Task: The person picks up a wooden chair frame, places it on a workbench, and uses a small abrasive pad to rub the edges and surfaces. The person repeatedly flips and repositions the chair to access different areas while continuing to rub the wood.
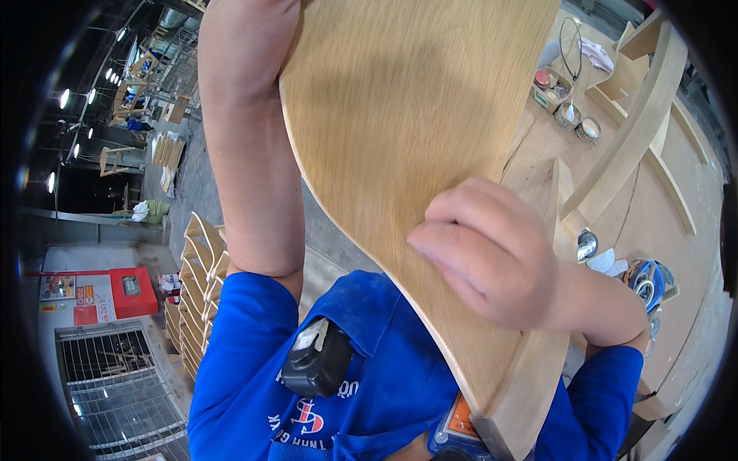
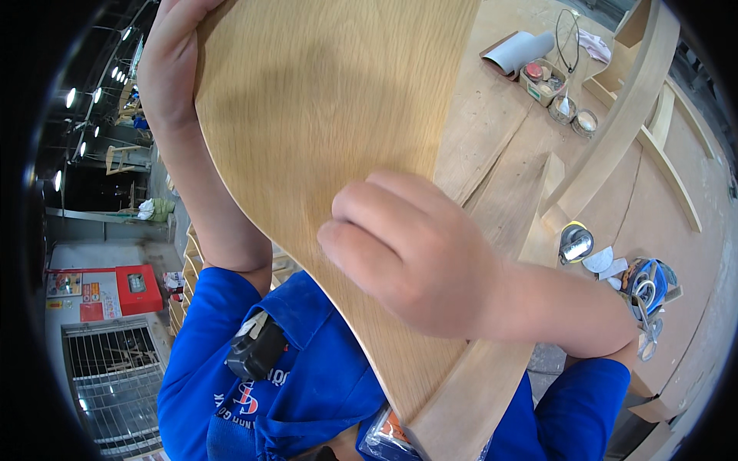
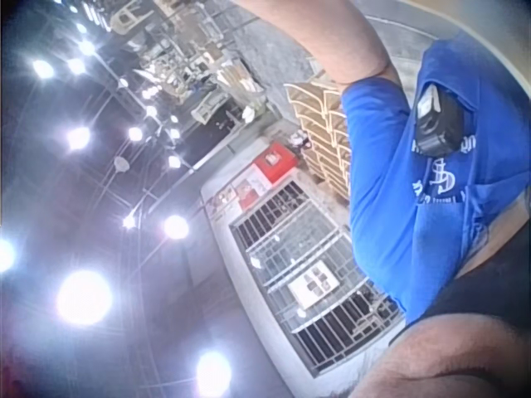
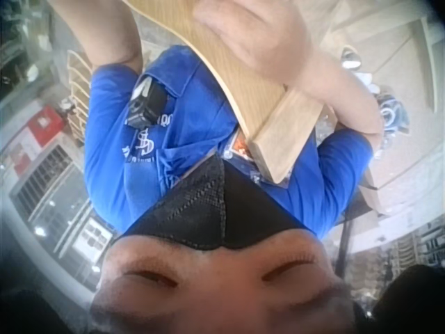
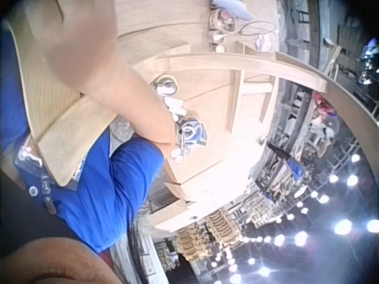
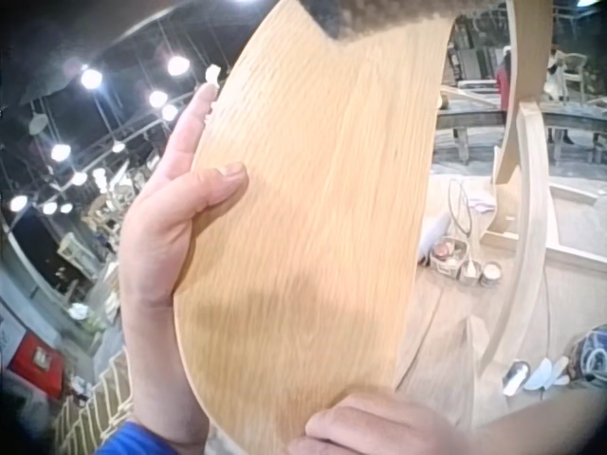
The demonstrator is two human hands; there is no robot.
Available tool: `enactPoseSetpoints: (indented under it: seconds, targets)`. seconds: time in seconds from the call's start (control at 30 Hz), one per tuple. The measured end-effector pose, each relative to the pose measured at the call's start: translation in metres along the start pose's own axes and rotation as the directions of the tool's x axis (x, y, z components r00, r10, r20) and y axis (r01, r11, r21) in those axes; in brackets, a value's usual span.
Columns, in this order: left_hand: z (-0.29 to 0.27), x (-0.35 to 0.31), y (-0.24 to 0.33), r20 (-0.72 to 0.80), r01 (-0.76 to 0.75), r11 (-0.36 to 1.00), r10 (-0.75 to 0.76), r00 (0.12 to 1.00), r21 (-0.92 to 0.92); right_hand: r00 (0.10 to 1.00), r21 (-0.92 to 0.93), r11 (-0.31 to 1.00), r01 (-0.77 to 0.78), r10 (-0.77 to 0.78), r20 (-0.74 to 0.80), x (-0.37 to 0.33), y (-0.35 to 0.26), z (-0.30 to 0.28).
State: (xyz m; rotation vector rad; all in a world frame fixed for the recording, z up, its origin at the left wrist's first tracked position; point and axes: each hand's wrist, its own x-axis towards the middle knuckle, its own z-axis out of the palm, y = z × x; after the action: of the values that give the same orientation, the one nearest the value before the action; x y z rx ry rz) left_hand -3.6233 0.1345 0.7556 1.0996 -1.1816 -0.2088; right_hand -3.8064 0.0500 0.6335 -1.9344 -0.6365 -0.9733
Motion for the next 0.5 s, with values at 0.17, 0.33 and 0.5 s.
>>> enactPoseSetpoints:
  seconds: [0.17,0.33,0.5]
  targets:
    - [-0.004,-0.002,0.003,0.043,0.03,0.993,-0.025,0.999,-0.117,0.999,0.037,0.999,-0.032,0.031,0.033,-0.002,-0.004,-0.003]
    - [-0.005,-0.002,0.012,0.04,0.113,0.978,-0.108,0.993,-0.173,0.999,0.03,0.999,-0.031,0.03,0.036,-0.003,-0.004,-0.004]
    - [-0.004,-0.003,0.0,0.064,-0.016,0.999,0.019,0.998,-0.044,0.998,0.031,0.998,-0.049,0.048,0.037,-0.003,-0.004,-0.004]
